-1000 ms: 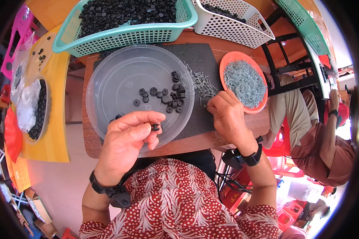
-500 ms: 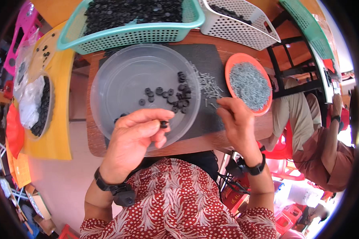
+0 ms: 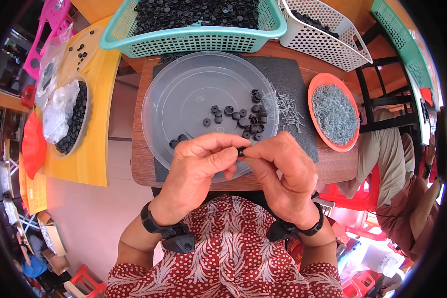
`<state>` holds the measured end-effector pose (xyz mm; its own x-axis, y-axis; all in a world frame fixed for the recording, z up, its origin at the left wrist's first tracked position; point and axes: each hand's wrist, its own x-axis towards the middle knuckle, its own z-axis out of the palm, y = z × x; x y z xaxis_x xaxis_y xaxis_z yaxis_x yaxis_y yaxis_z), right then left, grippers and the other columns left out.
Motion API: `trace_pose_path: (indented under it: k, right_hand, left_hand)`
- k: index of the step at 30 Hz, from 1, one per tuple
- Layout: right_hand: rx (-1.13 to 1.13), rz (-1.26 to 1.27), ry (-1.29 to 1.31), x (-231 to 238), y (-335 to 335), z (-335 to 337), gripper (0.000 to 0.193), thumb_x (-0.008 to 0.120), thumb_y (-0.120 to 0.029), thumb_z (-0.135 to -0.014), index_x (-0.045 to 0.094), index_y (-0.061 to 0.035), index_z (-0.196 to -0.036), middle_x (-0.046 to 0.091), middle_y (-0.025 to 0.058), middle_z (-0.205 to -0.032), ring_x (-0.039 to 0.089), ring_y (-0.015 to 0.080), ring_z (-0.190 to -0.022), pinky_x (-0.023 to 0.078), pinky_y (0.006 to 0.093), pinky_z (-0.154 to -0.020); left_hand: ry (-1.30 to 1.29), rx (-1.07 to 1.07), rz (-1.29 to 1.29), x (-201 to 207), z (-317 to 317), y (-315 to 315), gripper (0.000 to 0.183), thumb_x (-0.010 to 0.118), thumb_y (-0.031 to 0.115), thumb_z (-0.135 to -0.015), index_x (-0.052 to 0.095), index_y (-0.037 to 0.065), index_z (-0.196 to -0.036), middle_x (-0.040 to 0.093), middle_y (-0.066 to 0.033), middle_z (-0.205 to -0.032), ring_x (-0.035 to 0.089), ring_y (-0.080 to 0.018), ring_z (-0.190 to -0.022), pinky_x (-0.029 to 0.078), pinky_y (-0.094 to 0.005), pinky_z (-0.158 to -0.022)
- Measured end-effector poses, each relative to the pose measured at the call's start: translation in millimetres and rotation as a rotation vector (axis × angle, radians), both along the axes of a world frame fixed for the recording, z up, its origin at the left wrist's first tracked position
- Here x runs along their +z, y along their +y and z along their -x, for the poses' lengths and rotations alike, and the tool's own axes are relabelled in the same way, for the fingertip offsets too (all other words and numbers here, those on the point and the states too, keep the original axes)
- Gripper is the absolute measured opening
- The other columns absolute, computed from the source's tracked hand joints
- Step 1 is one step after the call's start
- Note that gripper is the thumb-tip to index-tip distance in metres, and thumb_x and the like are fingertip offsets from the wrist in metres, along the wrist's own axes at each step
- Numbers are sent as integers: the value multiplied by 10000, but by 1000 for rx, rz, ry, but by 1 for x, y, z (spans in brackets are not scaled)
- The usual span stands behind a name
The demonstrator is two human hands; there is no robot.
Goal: Manually assembling small black plastic fasteners by inserting metal pins into them.
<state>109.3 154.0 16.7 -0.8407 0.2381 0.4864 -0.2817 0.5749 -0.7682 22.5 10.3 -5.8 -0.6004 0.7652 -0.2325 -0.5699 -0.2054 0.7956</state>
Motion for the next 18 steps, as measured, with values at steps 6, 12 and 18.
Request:
trace_pose_path:
  k: [6,12,18]
  right_hand:
    - [-70,109,-40,2,-1,-2,183,626,100,-718,626,1,-872,611,105,-763,559,245,-648,438,318,-584]
    - [-7,176,-64,-10,-7,0,190,624,96,-731,629,-9,-889,609,98,-755,556,235,-644,435,306,-584]
    - [-41,98,33,-13,-16,2,194,633,88,-728,625,-12,-894,605,101,-745,540,246,-627,428,312,-575]
  left_hand:
    - [240,80,51,-5,1,-2,205,593,99,-886,626,-22,-1048,603,-24,-858,517,-73,-725,432,-205,-673]
    - [218,187,22,-4,-2,-2,187,635,66,-850,609,-22,-1013,609,-32,-882,558,-86,-765,460,-222,-713]
    - [-26,167,-68,-4,-3,-5,162,623,35,-850,595,-31,-996,619,-69,-906,591,-133,-765,491,-255,-723]
